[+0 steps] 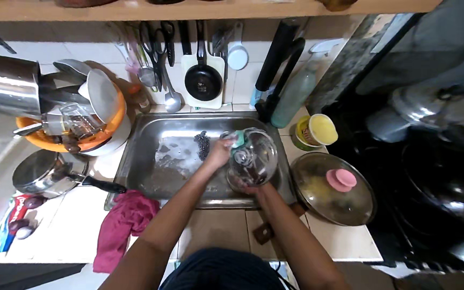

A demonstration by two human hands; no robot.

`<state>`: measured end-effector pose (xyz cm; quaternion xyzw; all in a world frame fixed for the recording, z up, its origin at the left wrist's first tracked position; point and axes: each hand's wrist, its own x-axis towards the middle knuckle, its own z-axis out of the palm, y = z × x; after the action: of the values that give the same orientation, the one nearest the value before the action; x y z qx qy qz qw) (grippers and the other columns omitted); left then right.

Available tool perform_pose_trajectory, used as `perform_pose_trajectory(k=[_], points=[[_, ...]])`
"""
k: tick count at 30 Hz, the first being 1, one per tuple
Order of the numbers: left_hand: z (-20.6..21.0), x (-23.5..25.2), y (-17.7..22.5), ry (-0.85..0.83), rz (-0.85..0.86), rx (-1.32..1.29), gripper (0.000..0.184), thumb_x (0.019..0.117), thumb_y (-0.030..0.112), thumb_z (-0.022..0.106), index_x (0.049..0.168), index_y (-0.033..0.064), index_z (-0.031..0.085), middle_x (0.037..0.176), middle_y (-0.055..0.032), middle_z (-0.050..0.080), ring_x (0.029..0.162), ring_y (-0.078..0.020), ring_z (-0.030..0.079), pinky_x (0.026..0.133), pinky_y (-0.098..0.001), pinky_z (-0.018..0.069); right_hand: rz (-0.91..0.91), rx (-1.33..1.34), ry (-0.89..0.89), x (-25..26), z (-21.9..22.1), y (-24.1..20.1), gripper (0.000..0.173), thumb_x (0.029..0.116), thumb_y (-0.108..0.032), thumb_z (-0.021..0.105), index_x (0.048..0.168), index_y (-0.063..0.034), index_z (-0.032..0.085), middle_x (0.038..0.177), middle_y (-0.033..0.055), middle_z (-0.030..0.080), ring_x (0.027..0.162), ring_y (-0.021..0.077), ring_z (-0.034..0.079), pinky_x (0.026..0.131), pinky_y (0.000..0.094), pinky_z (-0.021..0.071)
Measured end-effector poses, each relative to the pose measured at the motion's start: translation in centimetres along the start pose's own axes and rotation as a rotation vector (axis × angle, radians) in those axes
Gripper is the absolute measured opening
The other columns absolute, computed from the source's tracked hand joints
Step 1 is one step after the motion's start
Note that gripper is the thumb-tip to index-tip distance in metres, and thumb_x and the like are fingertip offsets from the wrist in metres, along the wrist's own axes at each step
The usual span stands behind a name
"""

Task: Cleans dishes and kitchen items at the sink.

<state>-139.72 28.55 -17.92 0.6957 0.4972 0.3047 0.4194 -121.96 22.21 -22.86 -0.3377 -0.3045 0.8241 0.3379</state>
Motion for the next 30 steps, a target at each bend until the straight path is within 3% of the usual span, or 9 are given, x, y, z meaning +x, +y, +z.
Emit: perform_pose_trajectory(k=[1, 3, 7, 13, 17, 21, 24, 28, 30], points=[[0.1, 0.2, -0.3, -0.058, -0.059, 0.052, 0.028, 0.1039, -0.001, 0.051, 0.128, -0.0056, 0.065, 0.133, -0.0245, 0.064, 0.124, -0.0348, 0.061, 0.110, -0.0500, 0.0452, 0.024, 0.180, -0.037, 1.8, -2.0, 1.4, 0.050, 0.1088, -0.028, 0.018, 0.086, -0.0095, 0.058, 0.065, 0.0026, 0.062, 0.052, 0.0056, 0.058, 0.049, 0.0178, 0.0489], [0.8, 0.6, -1.8, -0.172, -0.177, 0.139, 0.029, 0.1018, 0.001, 0.055, 0.129, -0.0051, 0.063, 0.125, -0.0286, 0.065, 0.116, -0.0403, 0.063, 0.102, -0.0567, 0.0478, 0.134, 0.318, 0.125, 1.9, -2.6, 0.6, 0.053, 0.1097, -0.034, 0.022, 0.077, -0.0119, 0.057, 0.057, -0.0001, 0.057, 0.042, 0.0057, 0.050, 0.039, 0.0186, 0.0423], [3.8, -0.3, -4.5, -0.391, -0.259, 0.172, 0.046, 0.1024, 0.006, 0.054, 0.147, -0.0032, 0.047, 0.138, -0.0301, 0.056, 0.127, -0.0415, 0.057, 0.109, -0.0548, 0.0449, 0.124, 0.169, 0.374, -0.1, -2.4, -3.1, 0.037, 0.1101, -0.023, 0.030, 0.084, -0.0100, 0.053, 0.058, 0.0001, 0.053, 0.042, 0.0054, 0.048, 0.038, 0.0172, 0.0418], [6.7, -1.0, -6.5, -0.736, -0.002, 0.541, 0.038, 0.0980, -0.004, 0.057, 0.136, -0.0025, 0.061, 0.141, -0.0283, 0.057, 0.136, -0.0451, 0.050, 0.115, -0.0588, 0.0365, 0.072, -0.056, 0.479, -0.1, -4.6, -4.1, 0.044, 0.1124, -0.030, 0.022, 0.098, -0.0059, 0.057, 0.060, -0.0015, 0.050, 0.043, 0.0048, 0.046, 0.039, 0.0164, 0.0394], [3.9, -2.1, -6.8, -0.722, -0.201, 0.731, 0.028, 0.1008, 0.003, 0.057, 0.125, -0.0090, 0.064, 0.134, -0.0310, 0.059, 0.131, -0.0480, 0.053, 0.110, -0.0620, 0.0407, 0.113, -0.074, 0.660, -0.3, -3.3, -4.8, 0.044, 0.1131, -0.031, 0.021, 0.098, -0.0065, 0.055, 0.058, -0.0028, 0.044, 0.042, 0.0047, 0.040, 0.039, 0.0171, 0.0353], [-1.5, -3.8, -5.3, -0.677, -0.501, 0.845, 0.038, 0.1079, 0.009, 0.045, 0.139, -0.0128, 0.051, 0.148, -0.0329, 0.048, 0.141, -0.0471, 0.045, 0.115, -0.0585, 0.0354, 0.133, -0.146, 0.790, -0.4, -2.4, -5.0, 0.033, 0.1132, -0.024, 0.027, 0.094, -0.0087, 0.050, 0.061, -0.0017, 0.045, 0.045, 0.0058, 0.040, 0.041, 0.0187, 0.0355], [-5.2, -4.9, -6.3, -0.587, -0.691, 0.889, 0.039, 0.1066, 0.011, 0.049, 0.137, -0.0117, 0.053, 0.147, -0.0312, 0.050, 0.140, -0.0457, 0.047, 0.114, -0.0594, 0.0374, 0.190, -0.204, 0.858, 0.5, -2.4, -5.2, 0.032, 0.1125, -0.026, 0.032, 0.094, -0.0083, 0.050, 0.064, 0.0003, 0.045, 0.045, 0.0075, 0.040, 0.041, 0.0201, 0.0348], [-8.9, -4.4, -6.4, -0.622, -0.739, 0.964, 0.045, 0.0981, 0.019, 0.066, 0.134, -0.0070, 0.058, 0.140, -0.0315, 0.056, 0.134, -0.0488, 0.051, 0.107, -0.0682, 0.0397, 0.259, -0.358, 0.860, 1.9, -1.8, -6.1, 0.028, 0.1124, -0.028, 0.038, 0.111, -0.0048, 0.053, 0.076, 0.0024, 0.047, 0.053, 0.0081, 0.043, 0.046, 0.0205, 0.0380], [-9.7, -2.6, -6.5, -0.554, -0.628, 0.869, 0.054, 0.0989, 0.017, 0.066, 0.145, -0.0048, 0.049, 0.144, -0.0322, 0.052, 0.136, -0.0499, 0.048, 0.108, -0.0696, 0.0374, 0.294, -0.477, 0.808, 2.7, -1.9, -6.6, 0.030, 0.1119, -0.028, 0.041, 0.124, -0.0037, 0.055, 0.086, 0.0047, 0.049, 0.063, 0.0102, 0.046, 0.055, 0.0236, 0.0412]])
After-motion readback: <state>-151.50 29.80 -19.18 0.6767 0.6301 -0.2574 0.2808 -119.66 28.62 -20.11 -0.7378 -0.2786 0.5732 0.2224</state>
